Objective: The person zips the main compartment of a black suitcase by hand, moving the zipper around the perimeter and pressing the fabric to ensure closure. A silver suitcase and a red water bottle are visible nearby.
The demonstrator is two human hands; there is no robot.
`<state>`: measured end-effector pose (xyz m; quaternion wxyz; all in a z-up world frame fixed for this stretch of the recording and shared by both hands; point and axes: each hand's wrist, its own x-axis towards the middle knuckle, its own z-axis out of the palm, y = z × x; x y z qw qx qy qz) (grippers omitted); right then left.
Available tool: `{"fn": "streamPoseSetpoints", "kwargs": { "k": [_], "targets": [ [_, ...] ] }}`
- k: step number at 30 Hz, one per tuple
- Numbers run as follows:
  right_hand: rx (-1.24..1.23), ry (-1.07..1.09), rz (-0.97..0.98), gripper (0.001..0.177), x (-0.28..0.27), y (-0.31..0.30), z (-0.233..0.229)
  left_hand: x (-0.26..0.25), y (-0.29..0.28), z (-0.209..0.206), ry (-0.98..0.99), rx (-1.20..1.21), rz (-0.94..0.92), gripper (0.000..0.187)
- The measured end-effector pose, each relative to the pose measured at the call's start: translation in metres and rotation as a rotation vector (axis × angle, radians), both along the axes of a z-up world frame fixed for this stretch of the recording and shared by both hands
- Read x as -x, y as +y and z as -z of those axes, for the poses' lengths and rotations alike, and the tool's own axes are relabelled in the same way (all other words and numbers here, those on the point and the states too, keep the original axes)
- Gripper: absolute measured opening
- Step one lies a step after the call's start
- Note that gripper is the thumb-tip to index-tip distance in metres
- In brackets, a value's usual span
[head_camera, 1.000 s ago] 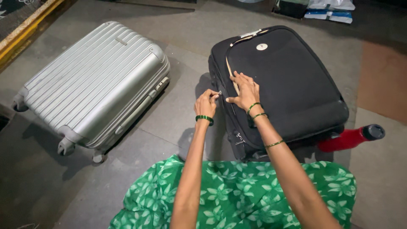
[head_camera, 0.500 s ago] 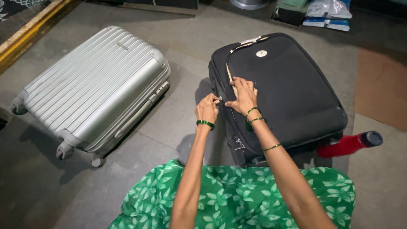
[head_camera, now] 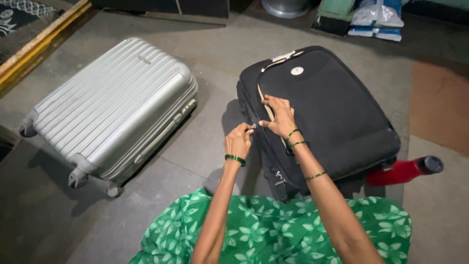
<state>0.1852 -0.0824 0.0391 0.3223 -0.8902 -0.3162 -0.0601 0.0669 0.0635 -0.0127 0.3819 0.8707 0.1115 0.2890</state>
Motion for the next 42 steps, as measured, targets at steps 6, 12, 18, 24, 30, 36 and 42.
{"fn": "streamPoseSetpoints", "kwargs": {
  "k": [6, 12, 18, 24, 30, 36, 42],
  "targets": [
    [0.092, -0.234, -0.153, 0.047, 0.041, 0.002, -0.01, -0.015, 0.008, 0.027, 0.117, 0.289, 0.002, 0.014],
    [0.34, -0.498, -0.136, 0.016, 0.052, 0.02, -0.01, -0.043, 0.033, 0.064, 0.134, 0.763, 0.181, 0.019],
    [0.46, -0.783, -0.138, 0.017, 0.05, 0.03, -0.001, -0.074, 0.04, 0.065, 0.048, 0.601, 0.14, 0.025],
    [0.72, -0.904, -0.063, 0.008, 0.047, 0.037, 0.006, -0.078, 0.047, 0.055, 0.004, 0.37, 0.161, 0.031],
    [0.74, -0.923, 0.008, 0.005, 0.052, 0.05, 0.023, -0.072, 0.047, 0.05, -0.028, 0.267, 0.212, 0.038],
    [1.115, -0.94, 0.183, 0.025, 0.069, 0.086, 0.058, -0.053, 0.04, 0.039, -0.083, 0.007, 0.17, 0.025],
    [1.204, -0.949, 0.205, 0.034, 0.063, 0.099, 0.072, -0.055, 0.029, 0.042, -0.064, 0.033, 0.085, 0.022]
  ]
}}
